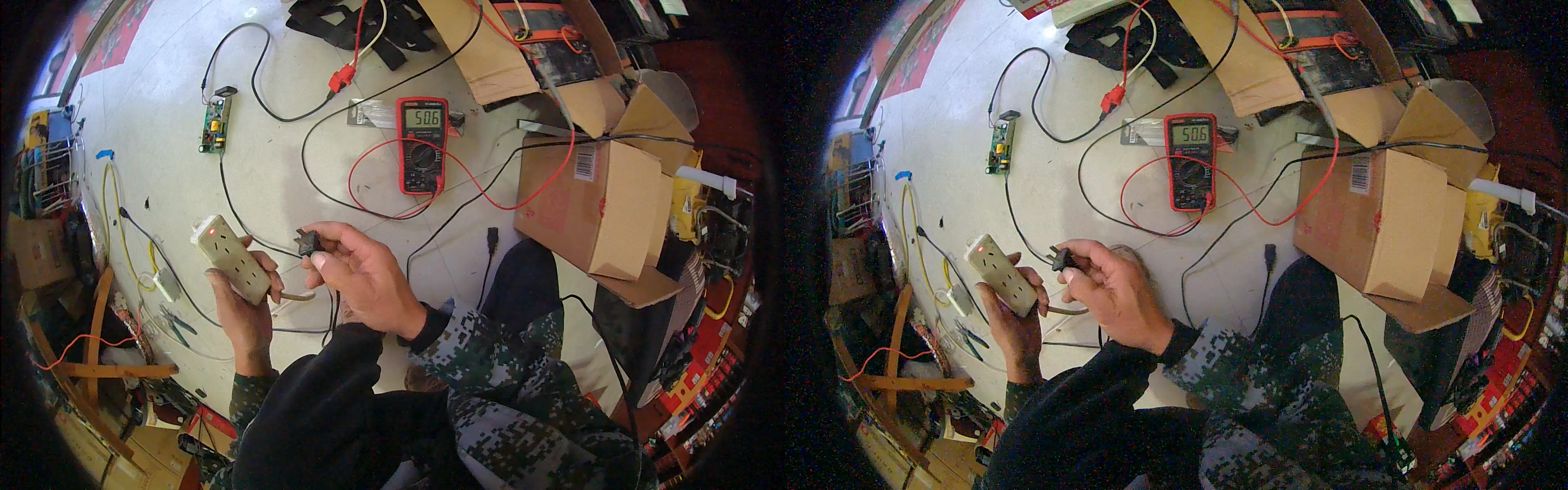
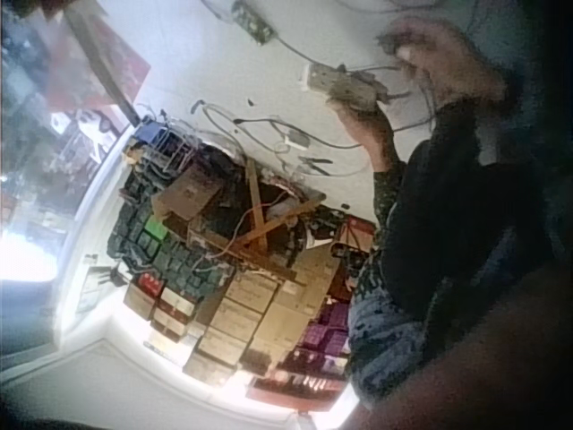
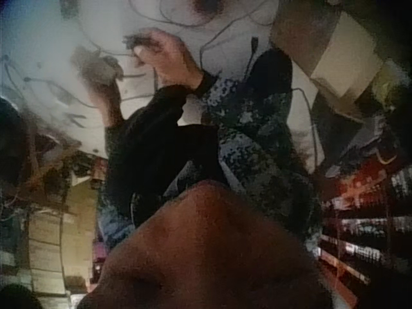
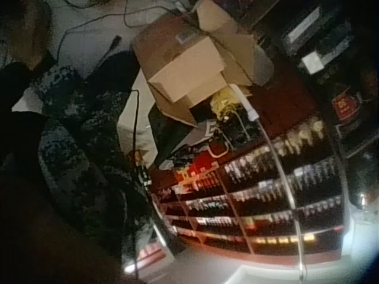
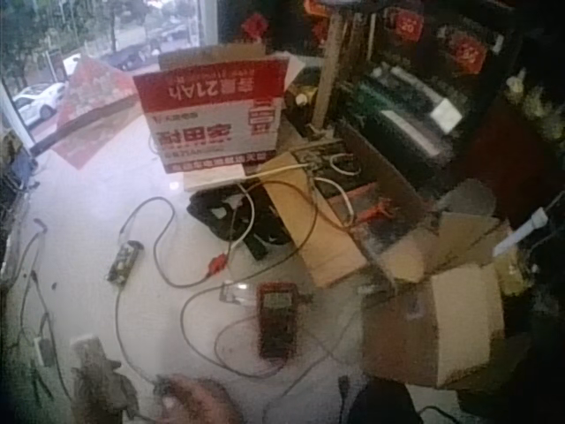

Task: The person sits on the floor and uses a multimeter to test a power strip and a battery pack. They connect probes to the power strip and battery terminals, observe voltage readings, and plug/unplug a cable to check continuity.

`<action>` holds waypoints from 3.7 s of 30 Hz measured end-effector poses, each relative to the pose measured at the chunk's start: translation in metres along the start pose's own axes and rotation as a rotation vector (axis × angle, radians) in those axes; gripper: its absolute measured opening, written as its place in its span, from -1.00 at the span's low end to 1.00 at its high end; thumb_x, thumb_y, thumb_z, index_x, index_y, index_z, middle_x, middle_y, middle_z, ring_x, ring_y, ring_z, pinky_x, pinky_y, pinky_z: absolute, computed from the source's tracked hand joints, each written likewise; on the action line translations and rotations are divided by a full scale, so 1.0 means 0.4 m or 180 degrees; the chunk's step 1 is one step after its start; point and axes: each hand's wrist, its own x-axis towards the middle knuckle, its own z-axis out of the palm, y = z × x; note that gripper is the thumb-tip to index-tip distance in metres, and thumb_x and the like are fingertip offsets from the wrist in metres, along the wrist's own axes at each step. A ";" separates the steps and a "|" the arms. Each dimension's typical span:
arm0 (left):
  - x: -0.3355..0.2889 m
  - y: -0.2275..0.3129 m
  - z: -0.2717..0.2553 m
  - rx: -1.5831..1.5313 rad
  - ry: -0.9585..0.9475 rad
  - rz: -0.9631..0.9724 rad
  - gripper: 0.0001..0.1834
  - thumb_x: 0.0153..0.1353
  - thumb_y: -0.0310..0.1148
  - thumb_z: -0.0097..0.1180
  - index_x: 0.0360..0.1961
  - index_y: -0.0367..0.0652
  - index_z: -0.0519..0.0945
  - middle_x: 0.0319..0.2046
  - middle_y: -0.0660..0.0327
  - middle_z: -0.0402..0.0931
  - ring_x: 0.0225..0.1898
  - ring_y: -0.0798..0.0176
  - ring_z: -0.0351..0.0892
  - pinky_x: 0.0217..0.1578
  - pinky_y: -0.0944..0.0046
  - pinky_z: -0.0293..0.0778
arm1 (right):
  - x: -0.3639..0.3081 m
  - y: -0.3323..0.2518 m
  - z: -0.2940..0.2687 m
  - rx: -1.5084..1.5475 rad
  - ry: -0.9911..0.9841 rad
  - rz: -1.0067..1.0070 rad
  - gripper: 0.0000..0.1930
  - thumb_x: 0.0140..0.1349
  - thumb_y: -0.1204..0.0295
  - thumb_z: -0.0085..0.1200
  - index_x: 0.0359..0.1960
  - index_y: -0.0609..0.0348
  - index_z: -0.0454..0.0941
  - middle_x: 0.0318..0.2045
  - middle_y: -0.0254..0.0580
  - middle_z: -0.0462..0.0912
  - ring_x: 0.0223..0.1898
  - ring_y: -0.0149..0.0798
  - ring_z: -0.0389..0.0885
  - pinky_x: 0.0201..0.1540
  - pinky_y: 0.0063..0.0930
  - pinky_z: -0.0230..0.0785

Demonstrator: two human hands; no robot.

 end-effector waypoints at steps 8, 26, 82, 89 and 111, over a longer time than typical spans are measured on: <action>0.024 0.045 -0.043 0.0432 0.0393 0.0207 -0.32 0.59 0.22 -0.32 0.15 -0.24 0.45 -0.26 0.16 0.60 -0.35 0.34 0.57 -0.49 0.38 0.33 | -0.013 -0.048 -0.016 -0.0312 -0.0072 -0.0061 -0.57 0.53 0.44 0.01 0.37 0.30 0.45 -0.25 -0.43 0.57 -0.37 -0.62 0.39 -0.27 -0.66 0.35; 0.040 0.016 -0.004 -0.0429 0.0360 -0.0068 -0.21 0.61 0.23 -0.43 0.28 -0.38 0.36 -0.17 0.01 0.59 -0.21 0.10 0.63 -0.10 0.10 0.57 | -0.010 -0.046 -0.023 -0.0579 0.0194 -0.0260 -0.72 0.38 0.56 0.24 0.08 0.33 0.55 -0.18 -0.31 0.67 -0.17 -0.53 0.58 -0.06 -0.57 0.47; 0.019 0.014 0.033 -0.0109 -0.0027 0.0044 -0.24 0.58 0.25 -0.36 0.25 -0.33 0.37 -0.23 0.04 0.54 -0.25 0.14 0.57 -0.18 0.14 0.52 | -0.016 -0.150 -0.007 -0.1258 0.0121 -0.0806 -0.70 0.28 0.58 0.30 0.05 0.34 0.65 -0.20 -0.31 0.66 -0.23 -0.56 0.56 -0.19 -0.61 0.42; 0.029 0.010 0.023 -0.0276 -0.0004 0.0126 -0.26 0.59 0.23 -0.38 0.19 -0.32 0.40 -0.31 0.05 0.53 -0.30 0.16 0.54 -0.23 0.19 0.51 | -0.070 -0.258 -0.057 -0.1489 0.0149 -0.1587 -0.67 0.20 0.58 0.36 0.02 0.22 0.69 -0.34 -0.36 0.60 -0.48 -0.57 0.48 -0.42 -0.63 0.34; -0.014 -0.062 0.021 0.0264 -0.0654 -0.0487 -0.22 0.54 0.28 -0.28 0.22 -0.33 0.41 -0.12 0.00 0.60 -0.18 0.05 0.68 -0.15 0.06 0.64 | -0.064 0.004 -0.064 -0.1218 0.0003 0.0051 -0.73 0.36 0.59 0.21 0.04 0.28 0.47 -0.22 -0.29 0.68 -0.17 -0.55 0.61 -0.07 -0.56 0.51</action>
